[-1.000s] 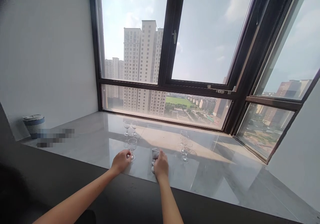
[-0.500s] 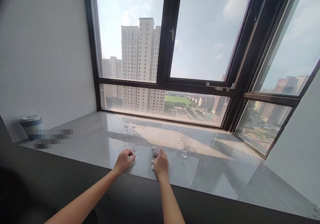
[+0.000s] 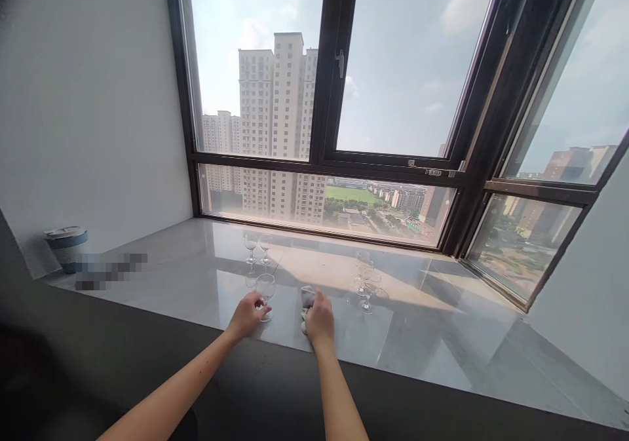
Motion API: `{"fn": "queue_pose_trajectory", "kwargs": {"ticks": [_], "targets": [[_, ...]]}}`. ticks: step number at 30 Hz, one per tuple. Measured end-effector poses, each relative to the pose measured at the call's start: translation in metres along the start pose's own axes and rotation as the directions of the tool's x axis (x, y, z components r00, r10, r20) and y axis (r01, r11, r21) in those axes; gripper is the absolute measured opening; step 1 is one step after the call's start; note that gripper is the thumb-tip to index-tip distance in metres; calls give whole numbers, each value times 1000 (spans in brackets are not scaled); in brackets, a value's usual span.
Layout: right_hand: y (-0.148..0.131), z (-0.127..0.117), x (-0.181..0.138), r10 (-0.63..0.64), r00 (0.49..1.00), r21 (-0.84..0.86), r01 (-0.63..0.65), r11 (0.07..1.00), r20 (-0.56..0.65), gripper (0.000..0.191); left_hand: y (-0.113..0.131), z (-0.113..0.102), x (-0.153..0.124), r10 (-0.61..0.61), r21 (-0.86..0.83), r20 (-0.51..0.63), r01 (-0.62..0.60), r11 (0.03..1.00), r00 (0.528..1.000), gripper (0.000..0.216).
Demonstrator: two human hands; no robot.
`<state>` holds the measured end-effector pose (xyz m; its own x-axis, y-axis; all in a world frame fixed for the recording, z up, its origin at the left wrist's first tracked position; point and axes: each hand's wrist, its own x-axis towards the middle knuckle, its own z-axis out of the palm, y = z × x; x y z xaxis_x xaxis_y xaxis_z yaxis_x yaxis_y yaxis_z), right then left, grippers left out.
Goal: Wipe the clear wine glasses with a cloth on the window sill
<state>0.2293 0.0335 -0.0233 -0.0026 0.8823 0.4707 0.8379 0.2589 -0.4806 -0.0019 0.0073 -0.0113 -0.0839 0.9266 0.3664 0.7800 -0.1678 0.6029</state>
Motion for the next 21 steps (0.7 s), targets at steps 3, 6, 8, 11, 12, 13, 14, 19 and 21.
{"fn": "queue_pose_trajectory", "kwargs": {"ticks": [3, 6, 8, 11, 12, 13, 14, 19, 21], "targets": [[1, 0, 0, 2, 1000, 11, -2, 1000, 5, 50, 1, -1, -2, 8, -8, -10, -8, 1000, 1000, 22], [1, 0, 0, 7, 1000, 18, -7, 1000, 8, 50, 2, -4, -4, 15, -57, 21, -14, 998, 1000, 36], [1, 0, 0, 11, 1000, 17, -11, 1000, 12, 50, 2, -4, -4, 22, -77, 33, -20, 997, 999, 33], [1, 0, 0, 8, 1000, 19, -9, 1000, 10, 49, -2, -1, -3, 47, -101, 49, -42, 994, 998, 25], [1, 0, 0, 8, 1000, 19, -8, 1000, 8, 49, -3, 0, -2, 54, -109, 56, -48, 993, 997, 23], [1, 0, 0, 7, 1000, 18, -7, 1000, 8, 48, -4, 1, -2, 58, -116, 62, -51, 992, 996, 22], [1, 0, 0, 6, 1000, 16, -6, 1000, 8, 48, -6, 2, -1, 61, -121, 68, -53, 991, 996, 22], [2, 2, 1, 2, 1000, 10, -2, 1000, 9, 47, -7, 3, 0, 59, -96, 56, -53, 994, 997, 12], [2, 2, 1, -1, 1000, 9, 1, 1000, 5, 47, -7, 2, 0, 51, -67, 45, -48, 997, 998, 11]]}}
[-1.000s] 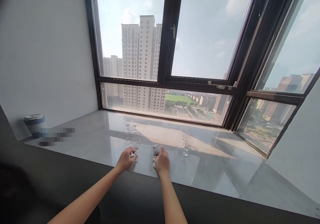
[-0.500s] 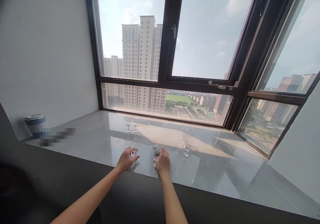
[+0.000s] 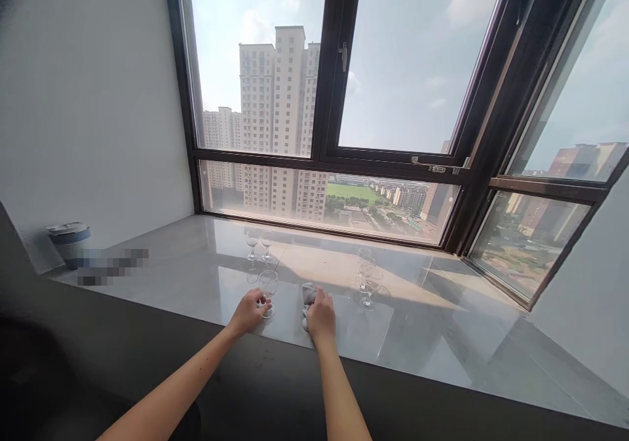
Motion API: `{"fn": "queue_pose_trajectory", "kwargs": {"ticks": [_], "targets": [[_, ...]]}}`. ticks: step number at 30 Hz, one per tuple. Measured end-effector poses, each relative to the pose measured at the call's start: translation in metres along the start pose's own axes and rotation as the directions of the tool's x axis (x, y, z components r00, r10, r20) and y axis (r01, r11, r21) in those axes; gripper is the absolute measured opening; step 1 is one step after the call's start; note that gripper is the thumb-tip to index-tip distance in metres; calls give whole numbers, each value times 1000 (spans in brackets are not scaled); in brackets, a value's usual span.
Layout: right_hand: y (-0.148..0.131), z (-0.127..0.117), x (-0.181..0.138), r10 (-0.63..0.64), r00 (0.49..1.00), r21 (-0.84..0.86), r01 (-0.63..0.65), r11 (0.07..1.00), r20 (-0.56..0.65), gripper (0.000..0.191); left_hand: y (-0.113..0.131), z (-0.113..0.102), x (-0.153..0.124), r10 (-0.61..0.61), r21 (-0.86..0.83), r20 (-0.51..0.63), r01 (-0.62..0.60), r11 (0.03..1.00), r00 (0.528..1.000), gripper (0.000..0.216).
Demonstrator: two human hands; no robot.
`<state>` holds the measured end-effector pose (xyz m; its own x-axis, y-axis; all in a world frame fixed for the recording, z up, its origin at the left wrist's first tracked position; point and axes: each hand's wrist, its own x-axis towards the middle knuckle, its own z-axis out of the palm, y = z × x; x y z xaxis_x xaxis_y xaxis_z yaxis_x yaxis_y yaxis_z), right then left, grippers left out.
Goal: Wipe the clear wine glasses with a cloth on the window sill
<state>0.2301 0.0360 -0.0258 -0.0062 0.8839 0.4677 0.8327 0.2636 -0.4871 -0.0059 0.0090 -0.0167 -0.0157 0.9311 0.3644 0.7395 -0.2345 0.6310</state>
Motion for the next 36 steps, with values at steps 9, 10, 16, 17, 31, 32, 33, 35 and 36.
{"fn": "queue_pose_trajectory", "kwargs": {"ticks": [9, 10, 16, 17, 31, 32, 33, 35, 36], "targets": [[-2, -2, -1, 9, 1000, 1, -9, 1000, 3, 47, 5, -5, -1, -5, -36, 20, 6, 999, 1000, 27], [-2, -2, -1, 8, 1000, 2, -8, 1000, 5, 47, 4, -5, -1, -7, -38, 21, 8, 999, 1000, 22], [1, 0, -2, 4, 1000, -1, -4, 1000, 23, 46, 0, -2, -1, 28, -57, -27, -30, 998, 999, 19], [1, 0, -2, 3, 1000, -5, -3, 1000, 25, 46, 0, -2, -1, 28, -54, -30, -30, 998, 999, 19], [0, -1, -2, 3, 1000, -6, -3, 1000, 11, 46, 2, -1, -1, 16, -55, -7, -17, 998, 1000, 35], [0, -1, -2, 1, 1000, -5, -1, 1000, 13, 46, 3, -1, -2, 20, -47, -2, -20, 999, 1000, 34], [0, -1, -2, -1, 1000, -3, 1, 1000, 15, 46, 5, -2, -2, 22, -34, 3, -22, 999, 1000, 32], [-1, -1, -2, -5, 1000, -1, 5, 1000, 14, 46, 6, -3, -3, 23, 0, 11, -23, 1000, 1000, 25], [-1, -2, -2, -6, 1000, 1, 6, 1000, 10, 46, 7, -4, -3, 20, 17, 12, -21, 1000, 1000, 19]]}}
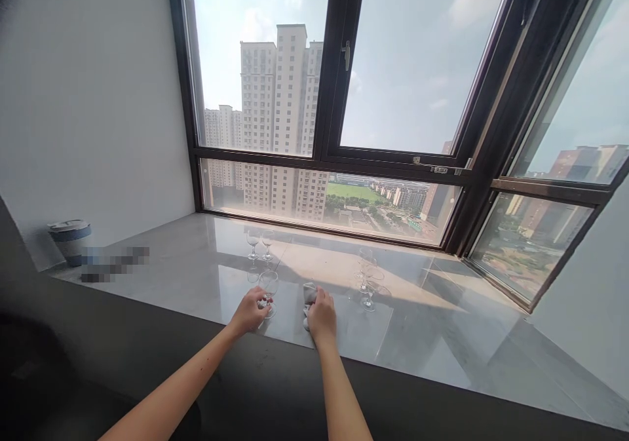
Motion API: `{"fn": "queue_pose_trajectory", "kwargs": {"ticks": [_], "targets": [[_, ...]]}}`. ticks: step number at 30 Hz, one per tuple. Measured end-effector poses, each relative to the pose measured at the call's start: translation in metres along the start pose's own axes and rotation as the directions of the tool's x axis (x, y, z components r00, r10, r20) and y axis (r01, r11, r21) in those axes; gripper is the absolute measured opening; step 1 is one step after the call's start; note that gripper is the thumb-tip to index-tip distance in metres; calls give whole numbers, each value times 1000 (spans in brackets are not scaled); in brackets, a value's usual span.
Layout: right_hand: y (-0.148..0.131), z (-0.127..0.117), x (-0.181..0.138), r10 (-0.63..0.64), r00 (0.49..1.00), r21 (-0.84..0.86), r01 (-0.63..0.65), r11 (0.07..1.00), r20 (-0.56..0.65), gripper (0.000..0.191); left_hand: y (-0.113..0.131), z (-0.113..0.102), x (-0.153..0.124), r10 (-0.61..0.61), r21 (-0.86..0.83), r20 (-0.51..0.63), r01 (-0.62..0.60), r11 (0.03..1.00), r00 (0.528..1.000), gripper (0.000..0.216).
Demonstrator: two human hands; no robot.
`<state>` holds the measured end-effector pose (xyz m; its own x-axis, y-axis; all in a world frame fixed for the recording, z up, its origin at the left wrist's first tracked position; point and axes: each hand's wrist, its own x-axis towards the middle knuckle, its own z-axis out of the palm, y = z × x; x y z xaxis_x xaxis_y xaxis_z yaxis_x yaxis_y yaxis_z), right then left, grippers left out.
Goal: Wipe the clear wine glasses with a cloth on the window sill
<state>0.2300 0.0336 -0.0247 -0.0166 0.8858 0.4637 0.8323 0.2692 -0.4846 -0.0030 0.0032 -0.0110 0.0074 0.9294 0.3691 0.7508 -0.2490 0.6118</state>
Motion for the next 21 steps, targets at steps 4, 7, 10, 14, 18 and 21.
{"fn": "queue_pose_trajectory", "kwargs": {"ticks": [4, 7, 10, 14, 18, 21], "targets": [[0, 0, 0, 3, 1000, 28, -2, 1000, -22, 46, 1, -1, 0, -37, 42, -9, 37, 998, 999, 6], [4, 2, 0, 24, 999, 117, -19, 993, -40, 47, 2, -1, 1, -50, 65, -11, 50, 997, 999, 12], [5, 0, 5, 86, 993, 264, -60, 963, -86, 49, 5, -1, 1, -63, 104, -10, 64, 993, 998, 20], [-25, -16, 20, 126, 973, 407, -38, 913, -192, 49, 10, -2, 0, -76, 144, -2, 76, 987, 997, 23], [-87, -36, 37, -31, 949, 396, 161, 904, -315, 52, 12, -1, -1, -52, 151, -5, 52, 987, 999, 30], [-126, -42, 42, -261, 937, 273, 320, 907, -231, 52, 12, 0, -2, -32, 198, 0, 31, 980, 999, 16]]}}
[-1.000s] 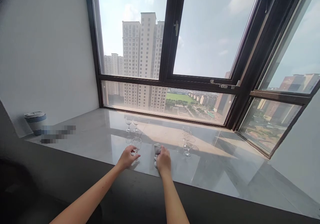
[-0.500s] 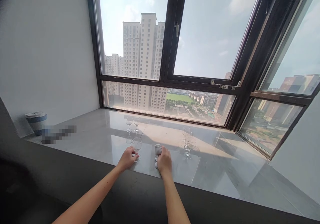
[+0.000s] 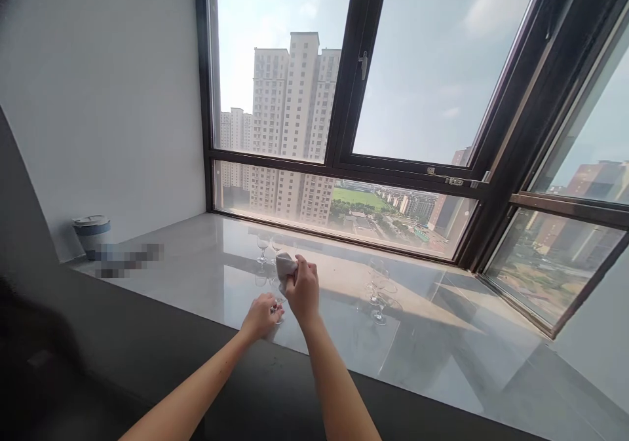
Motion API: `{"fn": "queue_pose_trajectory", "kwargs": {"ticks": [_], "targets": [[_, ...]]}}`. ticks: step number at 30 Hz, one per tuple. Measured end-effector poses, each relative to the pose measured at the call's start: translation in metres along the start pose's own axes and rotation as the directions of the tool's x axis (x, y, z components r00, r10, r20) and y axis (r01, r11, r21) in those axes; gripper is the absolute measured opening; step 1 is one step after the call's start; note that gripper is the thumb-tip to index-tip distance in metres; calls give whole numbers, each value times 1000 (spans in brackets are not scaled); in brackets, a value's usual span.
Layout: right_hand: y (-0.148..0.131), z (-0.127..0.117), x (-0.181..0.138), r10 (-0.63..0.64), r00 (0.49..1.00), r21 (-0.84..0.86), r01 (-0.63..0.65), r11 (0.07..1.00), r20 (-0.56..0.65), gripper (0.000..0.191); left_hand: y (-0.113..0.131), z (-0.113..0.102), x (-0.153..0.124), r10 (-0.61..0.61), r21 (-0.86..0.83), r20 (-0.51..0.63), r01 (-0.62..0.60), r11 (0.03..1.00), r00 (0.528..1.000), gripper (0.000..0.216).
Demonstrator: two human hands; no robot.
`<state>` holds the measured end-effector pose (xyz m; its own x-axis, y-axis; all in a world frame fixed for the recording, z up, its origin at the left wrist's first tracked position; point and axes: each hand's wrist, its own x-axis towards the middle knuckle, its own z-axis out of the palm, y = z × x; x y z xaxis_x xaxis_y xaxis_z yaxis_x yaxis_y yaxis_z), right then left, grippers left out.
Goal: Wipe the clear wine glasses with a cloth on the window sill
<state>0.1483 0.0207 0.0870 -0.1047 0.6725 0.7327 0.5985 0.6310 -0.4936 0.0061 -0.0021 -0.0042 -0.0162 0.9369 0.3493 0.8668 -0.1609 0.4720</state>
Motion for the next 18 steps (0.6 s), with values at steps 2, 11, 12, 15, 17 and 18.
{"fn": "queue_pose_trajectory", "kwargs": {"ticks": [2, 11, 12, 15, 17, 18], "targets": [[-12, 4, 3, -69, 985, -46, 77, 996, 157, 52, 0, 1, 0, -17, 26, -4, 17, 1000, 1000, 15], [-32, 2, -3, -69, 865, -224, 204, 953, 497, 64, -2, 2, 2, -27, 7, -3, 27, 1000, 1000, 18], [-34, 2, -3, -75, 856, -248, 230, 941, 511, 65, -1, 1, 2, -27, 6, 2, 27, 1000, 1000, 20], [-40, 1, 1, -95, 826, -286, 297, 911, 556, 64, 1, -3, 1, -21, -11, 16, 21, 1000, 1000, 22], [-41, 2, 4, -101, 802, -293, 329, 898, 589, 67, 2, -4, 0, -15, -31, 18, 16, 999, 1000, 24], [-42, 3, 5, -99, 793, -298, 337, 893, 601, 68, 2, -4, 0, -11, -40, 14, 12, 999, 1000, 25]]}}
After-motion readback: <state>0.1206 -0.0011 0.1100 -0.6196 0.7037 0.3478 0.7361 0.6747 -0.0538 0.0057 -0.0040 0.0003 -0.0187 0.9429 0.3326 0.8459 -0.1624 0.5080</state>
